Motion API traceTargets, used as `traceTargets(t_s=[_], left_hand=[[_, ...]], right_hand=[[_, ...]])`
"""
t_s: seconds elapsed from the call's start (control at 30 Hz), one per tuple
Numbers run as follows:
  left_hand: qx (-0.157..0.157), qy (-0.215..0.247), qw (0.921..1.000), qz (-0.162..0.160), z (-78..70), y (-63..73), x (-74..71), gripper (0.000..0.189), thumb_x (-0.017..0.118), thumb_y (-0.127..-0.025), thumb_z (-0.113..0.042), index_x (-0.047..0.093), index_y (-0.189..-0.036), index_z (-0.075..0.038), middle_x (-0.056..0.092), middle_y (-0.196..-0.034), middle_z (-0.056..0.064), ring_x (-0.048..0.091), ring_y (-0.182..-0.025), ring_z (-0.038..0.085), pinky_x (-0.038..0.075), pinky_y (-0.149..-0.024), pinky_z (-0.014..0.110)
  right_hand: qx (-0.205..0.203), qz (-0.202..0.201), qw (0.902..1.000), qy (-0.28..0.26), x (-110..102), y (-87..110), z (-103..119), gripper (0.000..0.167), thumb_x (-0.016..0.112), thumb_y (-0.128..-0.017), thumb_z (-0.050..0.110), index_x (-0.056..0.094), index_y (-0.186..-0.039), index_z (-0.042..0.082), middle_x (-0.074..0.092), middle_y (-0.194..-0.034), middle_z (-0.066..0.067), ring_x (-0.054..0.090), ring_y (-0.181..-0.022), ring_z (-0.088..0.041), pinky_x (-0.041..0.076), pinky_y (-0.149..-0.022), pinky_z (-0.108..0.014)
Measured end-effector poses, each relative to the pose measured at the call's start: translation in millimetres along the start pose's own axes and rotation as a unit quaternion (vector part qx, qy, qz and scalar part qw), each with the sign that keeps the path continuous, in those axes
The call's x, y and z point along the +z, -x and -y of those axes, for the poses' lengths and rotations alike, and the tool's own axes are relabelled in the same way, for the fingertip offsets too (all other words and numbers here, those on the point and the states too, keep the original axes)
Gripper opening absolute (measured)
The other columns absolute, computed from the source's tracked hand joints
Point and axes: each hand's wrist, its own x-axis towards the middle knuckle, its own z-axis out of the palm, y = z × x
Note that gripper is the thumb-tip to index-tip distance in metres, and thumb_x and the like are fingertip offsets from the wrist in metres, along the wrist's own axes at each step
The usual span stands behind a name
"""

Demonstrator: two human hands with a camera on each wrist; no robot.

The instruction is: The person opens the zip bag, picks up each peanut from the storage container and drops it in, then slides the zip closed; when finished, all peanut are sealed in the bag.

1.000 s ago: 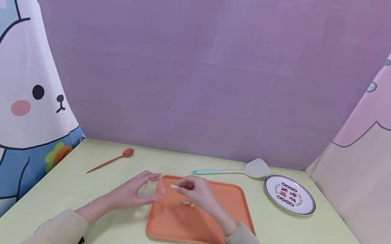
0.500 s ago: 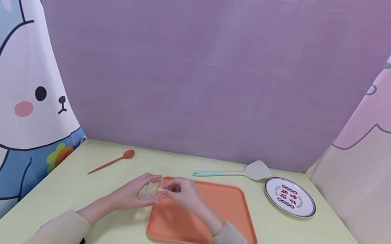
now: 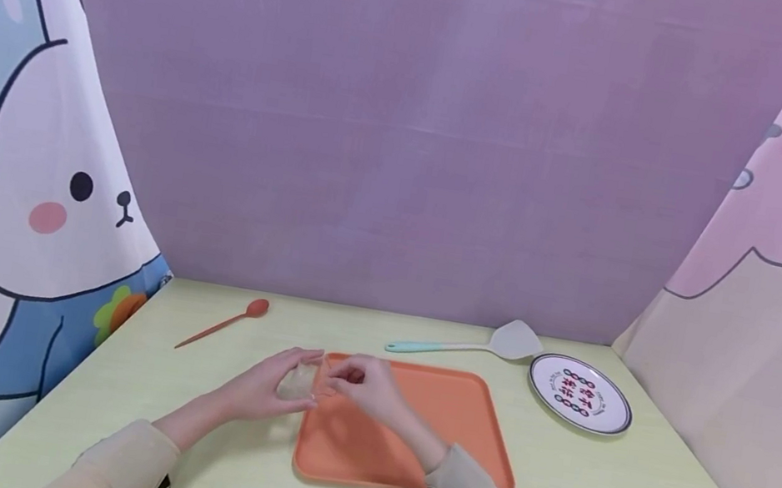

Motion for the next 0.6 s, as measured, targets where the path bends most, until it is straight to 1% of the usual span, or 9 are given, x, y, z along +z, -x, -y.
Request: traceTargets(t_s=[0.13, 0.27, 0.33, 0.5, 0.6], left_hand=[[-0.001, 0.003, 1.0000, 0.003, -0.3, 0.0, -0.2, 0.072, 0.066, -0.082, -0.049, 0.046, -0.137, -0.008, 0.057, -0.129, 0.004, 0.052, -0.121, 0.023, 0.046, -0.098, 0.044], [-0.003, 0.004, 1.0000, 0.003, 1.5, 1.0, 1.0, 0.072, 0.066, -0.082, -0.050, 0.045, -0.137, -0.008, 0.057, -0.128, 0.003, 0.053, -0.120, 0.022, 0.046, -0.098, 0.044], [-0.005, 0.004, 1.0000, 0.003, 2.0, 1.4, 1.2, 0.073, 0.065, -0.082, -0.051, 0.045, -0.137, -0.007, 0.057, -0.128, 0.002, 0.053, -0.120, 0.022, 0.046, -0.098, 0.044], [-0.007, 0.007, 0.9999, 0.004, 1.5, 1.1, 0.4, 0.074, 0.064, -0.082, -0.052, 0.045, -0.137, -0.006, 0.056, -0.129, 0.002, 0.052, -0.121, 0.023, 0.045, -0.099, 0.045], [-0.006, 0.008, 0.9999, 0.006, 0.9, 0.3, -0.2, 0.074, 0.065, -0.082, -0.052, 0.045, -0.137, -0.006, 0.056, -0.129, 0.002, 0.052, -0.121, 0.023, 0.044, -0.099, 0.045]], right_hand=[[0.020, -0.001, 0.9998, -0.002, -5, 1.9, -1, 0.014, 0.065, -0.088, 0.016, 0.072, -0.096, 0.006, 0.067, -0.086, -0.002, 0.059, -0.068, -0.008, 0.051, -0.056, -0.020], [0.038, -0.007, 0.9992, -0.008, -11, 5.9, -3, 0.013, 0.066, -0.088, 0.017, 0.072, -0.096, 0.009, 0.066, -0.085, -0.002, 0.059, -0.068, -0.013, 0.050, -0.051, -0.023], [0.039, -0.015, 0.9991, -0.007, -15, 9.0, -5, 0.012, 0.066, -0.088, 0.017, 0.072, -0.094, 0.010, 0.067, -0.085, -0.003, 0.059, -0.069, -0.014, 0.050, -0.053, -0.023], [0.027, -0.029, 0.9992, 0.006, -26, 17.7, -13, 0.010, 0.067, -0.087, 0.016, 0.072, -0.094, 0.010, 0.068, -0.087, -0.004, 0.061, -0.074, -0.014, 0.050, -0.062, -0.022], [0.027, -0.034, 0.9989, 0.014, -32, 22.6, -21, 0.011, 0.067, -0.087, 0.015, 0.072, -0.094, 0.008, 0.068, -0.086, -0.004, 0.061, -0.074, -0.013, 0.050, -0.062, -0.021]])
